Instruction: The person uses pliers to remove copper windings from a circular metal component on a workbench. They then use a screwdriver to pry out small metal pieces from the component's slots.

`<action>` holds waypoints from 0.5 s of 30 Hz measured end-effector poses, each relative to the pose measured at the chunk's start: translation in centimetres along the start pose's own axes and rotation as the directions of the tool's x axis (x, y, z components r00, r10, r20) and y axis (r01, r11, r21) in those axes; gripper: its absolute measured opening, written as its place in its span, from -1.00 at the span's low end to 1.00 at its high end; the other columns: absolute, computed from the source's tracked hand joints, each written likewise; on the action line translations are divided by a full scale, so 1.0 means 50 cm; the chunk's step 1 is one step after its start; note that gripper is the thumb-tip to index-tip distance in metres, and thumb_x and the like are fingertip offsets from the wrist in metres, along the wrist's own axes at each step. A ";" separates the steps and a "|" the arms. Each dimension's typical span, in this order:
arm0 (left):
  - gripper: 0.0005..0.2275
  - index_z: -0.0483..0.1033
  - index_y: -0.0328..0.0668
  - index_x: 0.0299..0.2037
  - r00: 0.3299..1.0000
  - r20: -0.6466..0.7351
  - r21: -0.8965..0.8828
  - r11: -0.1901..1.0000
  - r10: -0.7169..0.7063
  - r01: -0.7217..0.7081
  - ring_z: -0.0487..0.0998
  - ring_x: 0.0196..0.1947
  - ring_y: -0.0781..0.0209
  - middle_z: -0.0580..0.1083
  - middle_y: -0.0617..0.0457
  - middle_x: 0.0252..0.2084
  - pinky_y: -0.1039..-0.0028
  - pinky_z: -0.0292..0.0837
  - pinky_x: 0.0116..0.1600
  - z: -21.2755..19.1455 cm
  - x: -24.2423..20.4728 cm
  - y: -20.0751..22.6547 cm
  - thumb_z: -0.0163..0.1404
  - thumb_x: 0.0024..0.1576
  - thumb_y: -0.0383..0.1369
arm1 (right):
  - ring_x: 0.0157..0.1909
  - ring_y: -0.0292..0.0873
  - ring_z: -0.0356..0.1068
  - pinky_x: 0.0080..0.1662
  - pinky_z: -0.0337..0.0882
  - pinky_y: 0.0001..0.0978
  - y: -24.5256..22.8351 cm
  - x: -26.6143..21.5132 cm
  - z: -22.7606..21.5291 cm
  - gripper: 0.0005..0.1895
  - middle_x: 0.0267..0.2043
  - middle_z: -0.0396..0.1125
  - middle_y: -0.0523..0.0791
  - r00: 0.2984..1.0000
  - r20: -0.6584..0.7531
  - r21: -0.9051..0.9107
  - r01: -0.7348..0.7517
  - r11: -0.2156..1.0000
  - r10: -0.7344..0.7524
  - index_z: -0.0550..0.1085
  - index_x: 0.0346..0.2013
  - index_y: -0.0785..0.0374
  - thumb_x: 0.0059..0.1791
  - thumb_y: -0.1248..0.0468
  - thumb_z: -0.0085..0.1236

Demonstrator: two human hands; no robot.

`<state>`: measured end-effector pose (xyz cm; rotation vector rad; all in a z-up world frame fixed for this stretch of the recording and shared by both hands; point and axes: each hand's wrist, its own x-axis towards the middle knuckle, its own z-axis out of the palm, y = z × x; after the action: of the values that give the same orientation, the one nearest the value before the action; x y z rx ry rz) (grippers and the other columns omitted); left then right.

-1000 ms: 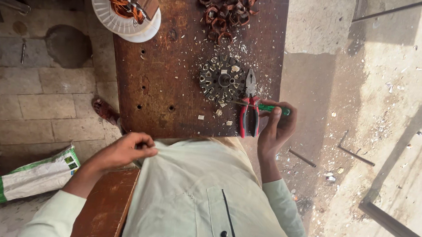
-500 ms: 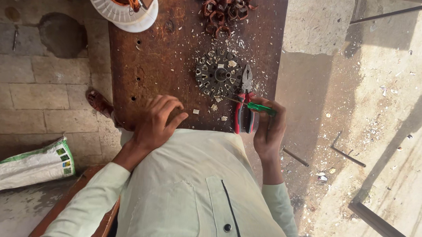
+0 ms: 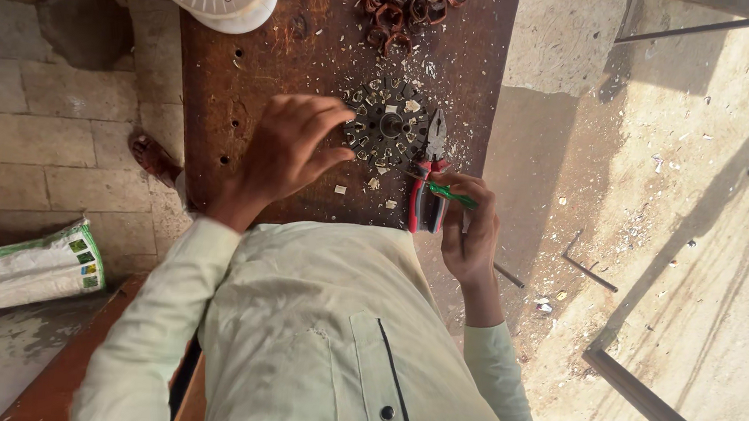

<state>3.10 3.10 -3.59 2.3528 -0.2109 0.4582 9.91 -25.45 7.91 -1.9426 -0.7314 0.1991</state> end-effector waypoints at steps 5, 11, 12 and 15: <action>-0.36 0.39 -0.12 0.33 0.962 0.172 -0.044 0.977 0.211 -0.207 0.27 0.42 0.03 0.36 -0.03 0.37 0.09 0.14 0.45 0.096 0.159 -0.006 -0.23 0.26 0.21 | 0.13 0.01 0.51 0.15 0.53 -0.20 -0.007 -0.013 0.038 -0.72 0.07 0.38 0.11 0.993 -0.108 -0.092 -0.059 0.994 0.049 0.17 -0.03 0.34 0.03 0.63 -0.15; -0.43 0.51 0.02 0.23 0.975 0.180 -0.047 0.991 0.132 -0.126 0.28 0.40 0.00 0.37 -0.01 0.35 0.06 0.14 0.42 0.123 0.153 0.005 -0.20 0.25 0.20 | 0.10 -0.01 0.52 0.14 0.58 -0.24 0.006 -0.011 0.082 -0.69 0.01 0.35 0.10 0.980 -0.194 -0.090 -0.059 0.994 0.041 0.10 -0.05 0.31 0.08 0.61 -0.04; -0.44 0.51 0.02 0.22 0.975 0.181 -0.049 0.991 0.128 -0.121 0.28 0.40 0.01 0.37 -0.01 0.34 0.06 0.15 0.41 0.125 0.152 0.003 -0.20 0.25 0.20 | 0.11 -0.02 0.51 0.15 0.58 -0.23 0.013 -0.010 0.086 -0.67 0.01 0.33 0.10 0.980 -0.195 -0.065 -0.052 0.997 0.038 0.08 -0.02 0.31 0.09 0.61 -0.04; -0.43 0.51 0.00 0.22 0.977 0.181 -0.054 0.993 0.114 -0.105 0.29 0.41 0.00 0.37 -0.02 0.35 0.05 0.16 0.40 0.129 0.153 -0.003 -0.21 0.26 0.21 | 0.10 -0.04 0.51 0.16 0.57 -0.21 0.042 -0.008 0.093 -0.58 0.03 0.29 0.08 0.978 -0.208 0.002 -0.025 1.000 0.025 0.03 0.09 0.28 0.09 0.59 -0.01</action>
<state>11.92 -1.36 -5.13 2.3479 -0.4345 0.2851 8.37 -22.78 3.81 -1.9389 -0.5692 0.0097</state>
